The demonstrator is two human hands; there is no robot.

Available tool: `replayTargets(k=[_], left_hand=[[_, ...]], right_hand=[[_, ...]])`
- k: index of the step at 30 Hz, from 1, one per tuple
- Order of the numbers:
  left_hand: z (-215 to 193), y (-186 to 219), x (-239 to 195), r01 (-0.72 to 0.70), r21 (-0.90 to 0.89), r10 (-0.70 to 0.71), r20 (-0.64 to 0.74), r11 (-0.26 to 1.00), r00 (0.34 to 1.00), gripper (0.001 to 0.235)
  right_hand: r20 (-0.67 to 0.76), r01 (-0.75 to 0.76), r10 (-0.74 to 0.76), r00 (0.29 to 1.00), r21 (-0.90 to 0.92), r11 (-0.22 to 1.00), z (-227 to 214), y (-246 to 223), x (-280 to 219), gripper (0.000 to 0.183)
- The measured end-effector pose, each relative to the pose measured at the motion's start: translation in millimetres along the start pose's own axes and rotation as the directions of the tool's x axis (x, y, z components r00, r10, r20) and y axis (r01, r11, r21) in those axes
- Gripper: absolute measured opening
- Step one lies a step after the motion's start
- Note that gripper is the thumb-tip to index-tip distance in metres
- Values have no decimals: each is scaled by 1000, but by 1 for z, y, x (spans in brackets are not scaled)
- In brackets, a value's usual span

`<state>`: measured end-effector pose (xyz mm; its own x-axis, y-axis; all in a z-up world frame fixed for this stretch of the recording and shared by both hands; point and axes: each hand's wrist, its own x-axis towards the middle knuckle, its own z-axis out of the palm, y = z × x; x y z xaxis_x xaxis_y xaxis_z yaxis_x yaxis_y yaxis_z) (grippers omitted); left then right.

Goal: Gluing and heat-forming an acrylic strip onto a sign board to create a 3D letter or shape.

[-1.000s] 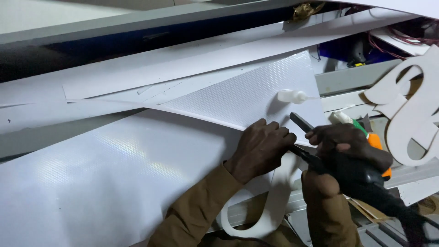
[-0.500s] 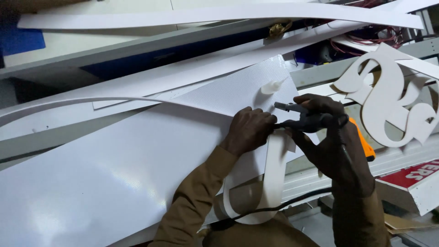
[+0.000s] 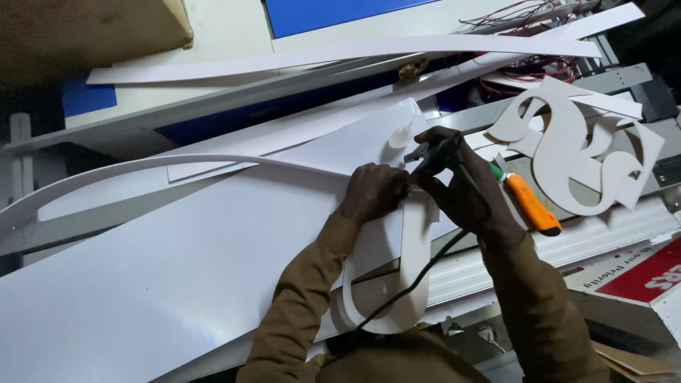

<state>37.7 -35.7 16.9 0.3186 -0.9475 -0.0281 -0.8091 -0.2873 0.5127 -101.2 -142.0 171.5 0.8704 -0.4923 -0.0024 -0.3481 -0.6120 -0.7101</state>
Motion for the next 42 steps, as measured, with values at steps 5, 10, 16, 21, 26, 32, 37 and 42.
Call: replayTargets(k=[5, 10, 16, 21, 26, 32, 37, 42], left_hand=[[-2, 3, 0, -34, -136, 27, -51, 990, 998, 20], [42, -21, 13, -29, -115, 20, -81, 993, 997, 24], [42, -25, 12, -68, -98, 56, -122, 993, 991, 21], [22, -10, 6, -98, -139, 74, -168, 985, 983, 21], [26, -14, 6, -97, -220, 57, -181, 971, 982, 33], [57, -23, 19, -43, -110, 26, -156, 993, 987, 33], [24, 0, 4, 17, -167, -35, -106, 986, 994, 28], [14, -1, -3, -14, -199, -6, -101, 980, 995, 34]], right_hand=[[-9, 13, -13, 1000, 34, 999, 0, 0, 3, 64], [0, 30, -30, 1000, 65, 997, 0, 12, 1, 65], [59, 135, -136, 989, 21, 991, -20, 2, -2, 67], [1, 273, -274, 962, 64, 960, -15, 8, 4, 70], [-25, 347, -352, 936, 239, 907, -12, 17, 7, 65], [-74, 348, -341, 937, 284, 894, -6, 21, 7, 66], [-77, 339, -331, 941, 247, 908, -7, 20, 8, 65], [-78, 339, -330, 941, 257, 905, -5, 24, 11, 60]])
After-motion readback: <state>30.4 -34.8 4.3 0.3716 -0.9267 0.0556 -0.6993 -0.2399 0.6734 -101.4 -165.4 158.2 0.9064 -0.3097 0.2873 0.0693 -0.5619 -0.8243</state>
